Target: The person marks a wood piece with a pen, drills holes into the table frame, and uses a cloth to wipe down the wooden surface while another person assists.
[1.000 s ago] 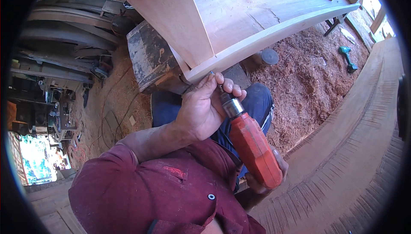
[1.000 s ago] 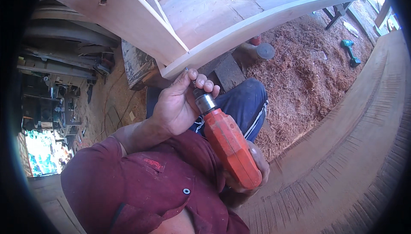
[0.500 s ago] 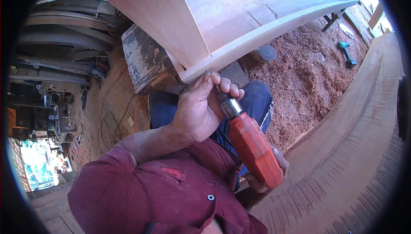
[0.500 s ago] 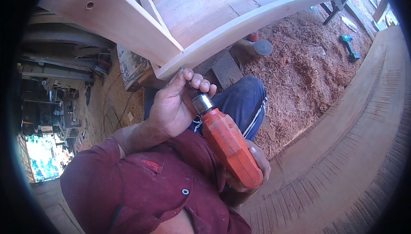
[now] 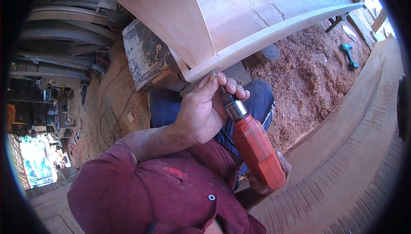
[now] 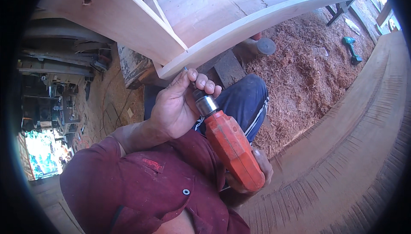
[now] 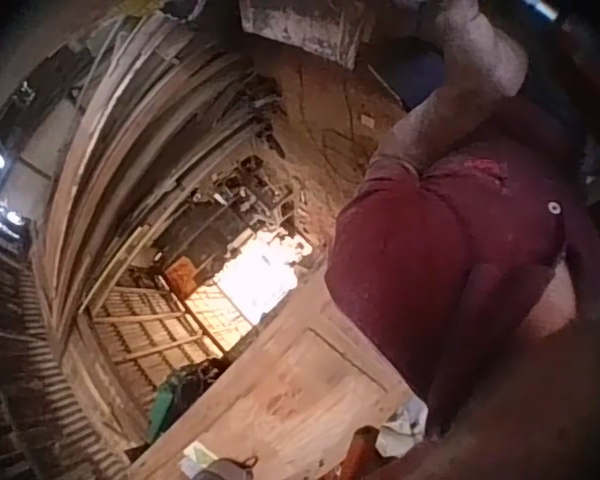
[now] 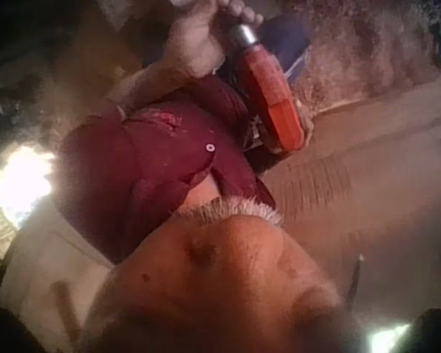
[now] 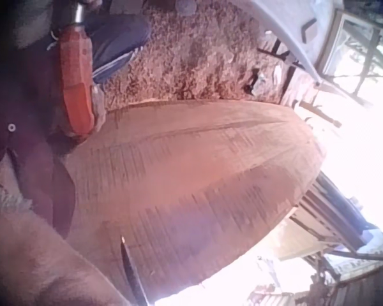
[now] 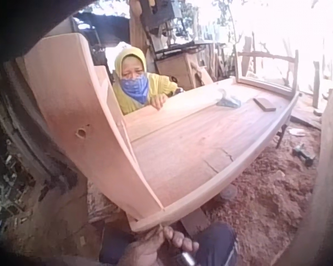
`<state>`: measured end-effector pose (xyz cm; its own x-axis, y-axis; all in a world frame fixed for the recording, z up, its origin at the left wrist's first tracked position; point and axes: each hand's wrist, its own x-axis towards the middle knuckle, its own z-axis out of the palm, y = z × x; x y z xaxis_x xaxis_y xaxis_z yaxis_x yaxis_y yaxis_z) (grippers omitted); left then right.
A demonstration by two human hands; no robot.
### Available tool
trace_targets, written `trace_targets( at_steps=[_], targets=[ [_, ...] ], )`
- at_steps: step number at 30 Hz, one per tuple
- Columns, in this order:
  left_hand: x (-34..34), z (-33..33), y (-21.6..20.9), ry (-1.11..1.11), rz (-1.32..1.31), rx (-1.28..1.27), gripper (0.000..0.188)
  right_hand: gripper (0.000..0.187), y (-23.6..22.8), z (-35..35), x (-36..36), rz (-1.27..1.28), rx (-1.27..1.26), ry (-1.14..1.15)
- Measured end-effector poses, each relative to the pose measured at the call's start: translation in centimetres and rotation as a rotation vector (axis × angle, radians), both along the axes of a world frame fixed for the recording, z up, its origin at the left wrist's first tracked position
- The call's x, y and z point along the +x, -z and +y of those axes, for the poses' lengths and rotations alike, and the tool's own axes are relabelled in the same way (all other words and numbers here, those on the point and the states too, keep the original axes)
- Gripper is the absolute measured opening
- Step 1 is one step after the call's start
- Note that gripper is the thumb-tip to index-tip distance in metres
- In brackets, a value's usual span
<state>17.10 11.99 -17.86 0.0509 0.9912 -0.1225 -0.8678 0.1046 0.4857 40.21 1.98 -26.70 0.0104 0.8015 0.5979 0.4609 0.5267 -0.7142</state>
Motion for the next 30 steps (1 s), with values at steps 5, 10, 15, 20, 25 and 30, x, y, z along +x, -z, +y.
trace_targets(
  at_steps=[5,10,15,20,25,30],
  targets=[
    [-0.1,0.1,0.1,-0.008,0.013,0.029,0.024,0.083,0.2,0.3,0.0,-0.018,0.069,-0.012],
    [0.0,0.1,0.1,-0.014,0.011,0.013,0.025,0.084,0.1,0.3,-0.2,-0.056,0.059,0.024],
    [-0.2,0.0,0.1,-0.016,-0.017,0.007,0.026,0.085,0.5,-0.1,0.1,-0.05,-0.009,0.014],
    [-0.3,0.0,0.0,-0.012,0.003,-0.008,0.026,0.083,0.8,-0.3,-0.4,0.005,-0.025,0.042],
    [-0.3,-0.1,0.2,0.005,0.004,-0.014,0.026,0.084,0.6,0.0,-0.3,0.096,-0.053,-0.011],
    [-2.1,-2.5,-2.2,0.056,0.54,-0.134,0.033,0.086,-0.1,0.2,-0.7,0.15,-0.116,0.013]
  ],
)
